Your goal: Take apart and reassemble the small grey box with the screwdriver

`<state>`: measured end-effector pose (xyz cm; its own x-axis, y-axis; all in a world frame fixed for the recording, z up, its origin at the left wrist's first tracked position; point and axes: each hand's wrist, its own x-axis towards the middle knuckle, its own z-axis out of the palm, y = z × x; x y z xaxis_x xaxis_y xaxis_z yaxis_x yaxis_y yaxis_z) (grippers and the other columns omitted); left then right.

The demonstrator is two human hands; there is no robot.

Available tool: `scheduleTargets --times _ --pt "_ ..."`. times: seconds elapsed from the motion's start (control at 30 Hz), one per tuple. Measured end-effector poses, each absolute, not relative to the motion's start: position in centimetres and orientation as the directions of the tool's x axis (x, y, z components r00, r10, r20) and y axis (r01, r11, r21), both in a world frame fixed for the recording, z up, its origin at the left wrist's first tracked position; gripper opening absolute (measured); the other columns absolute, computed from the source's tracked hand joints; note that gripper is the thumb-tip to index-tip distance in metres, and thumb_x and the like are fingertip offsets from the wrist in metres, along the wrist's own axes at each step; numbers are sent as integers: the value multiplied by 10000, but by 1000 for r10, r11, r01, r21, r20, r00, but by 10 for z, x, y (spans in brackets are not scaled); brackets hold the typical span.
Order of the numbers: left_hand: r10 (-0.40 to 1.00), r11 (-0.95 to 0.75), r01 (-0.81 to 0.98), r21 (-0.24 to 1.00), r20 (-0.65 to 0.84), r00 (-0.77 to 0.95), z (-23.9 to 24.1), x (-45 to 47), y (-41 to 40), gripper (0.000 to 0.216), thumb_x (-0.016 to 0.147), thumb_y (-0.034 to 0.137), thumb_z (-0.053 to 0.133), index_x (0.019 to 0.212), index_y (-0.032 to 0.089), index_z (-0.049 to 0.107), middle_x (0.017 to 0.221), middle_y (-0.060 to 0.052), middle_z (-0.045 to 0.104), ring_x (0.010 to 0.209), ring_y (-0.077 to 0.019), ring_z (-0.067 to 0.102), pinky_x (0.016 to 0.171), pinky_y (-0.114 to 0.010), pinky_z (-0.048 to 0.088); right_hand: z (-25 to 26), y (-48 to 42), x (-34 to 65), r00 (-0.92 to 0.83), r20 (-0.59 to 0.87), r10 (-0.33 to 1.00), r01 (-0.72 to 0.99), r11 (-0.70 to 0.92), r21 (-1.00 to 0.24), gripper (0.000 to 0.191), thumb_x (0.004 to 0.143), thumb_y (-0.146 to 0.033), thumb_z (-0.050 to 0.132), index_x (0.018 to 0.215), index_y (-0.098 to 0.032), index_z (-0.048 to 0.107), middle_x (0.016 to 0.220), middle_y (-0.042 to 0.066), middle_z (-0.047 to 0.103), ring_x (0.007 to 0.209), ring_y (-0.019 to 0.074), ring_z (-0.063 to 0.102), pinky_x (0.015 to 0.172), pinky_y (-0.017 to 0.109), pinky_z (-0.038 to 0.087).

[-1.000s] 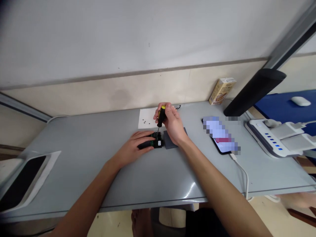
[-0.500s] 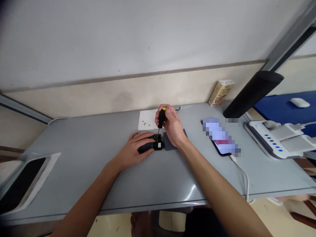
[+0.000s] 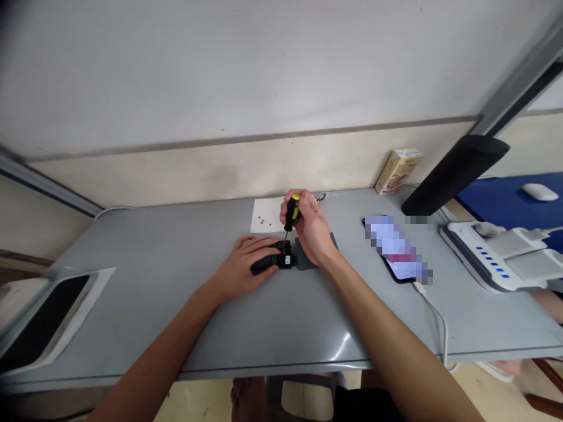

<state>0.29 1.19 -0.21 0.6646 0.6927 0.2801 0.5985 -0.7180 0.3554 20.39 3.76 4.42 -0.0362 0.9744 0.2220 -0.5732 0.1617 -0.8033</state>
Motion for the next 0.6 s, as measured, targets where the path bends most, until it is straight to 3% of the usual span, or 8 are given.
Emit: scheduleTargets --times 0.17,0.3,0.4,0.6 --pt "687 -725 598 342 310 657 -5 3 12 249 997 352 596 1226 297 678 1412 -47 639 1321 -235 584 1145 -462 337 46 35 202 -12 195 981 -589 151 -794 358 974 -618 516 928 -263 526 725 -18 444 611 140 424 616 289 428" --pt "673 -739 588 328 331 662 -5 4 12 264 985 319 610 1240 301 672 1409 -36 642 1325 -230 579 1157 -452 326 45 33 201 -23 226 974 -622 163 -766 295 966 -519 598 893 -265 467 695 -36 424 586 126 389 584 267 390" --pt "670 -742 588 321 332 665 -5 3 12 269 988 317 604 1250 307 664 1415 -29 638 1331 -228 573 1160 -453 314 43 35 203 -35 253 967 -631 175 -756 248 994 -470 569 893 -259 485 737 -16 489 642 134 452 631 275 422" --pt "678 -735 599 318 312 666 -5 3 13 267 996 339 589 1251 302 662 1420 -41 635 1330 -233 575 1153 -461 324 45 36 205 -66 223 973 -620 135 -773 366 994 -598 483 886 -254 548 722 -4 431 631 151 435 614 297 436"
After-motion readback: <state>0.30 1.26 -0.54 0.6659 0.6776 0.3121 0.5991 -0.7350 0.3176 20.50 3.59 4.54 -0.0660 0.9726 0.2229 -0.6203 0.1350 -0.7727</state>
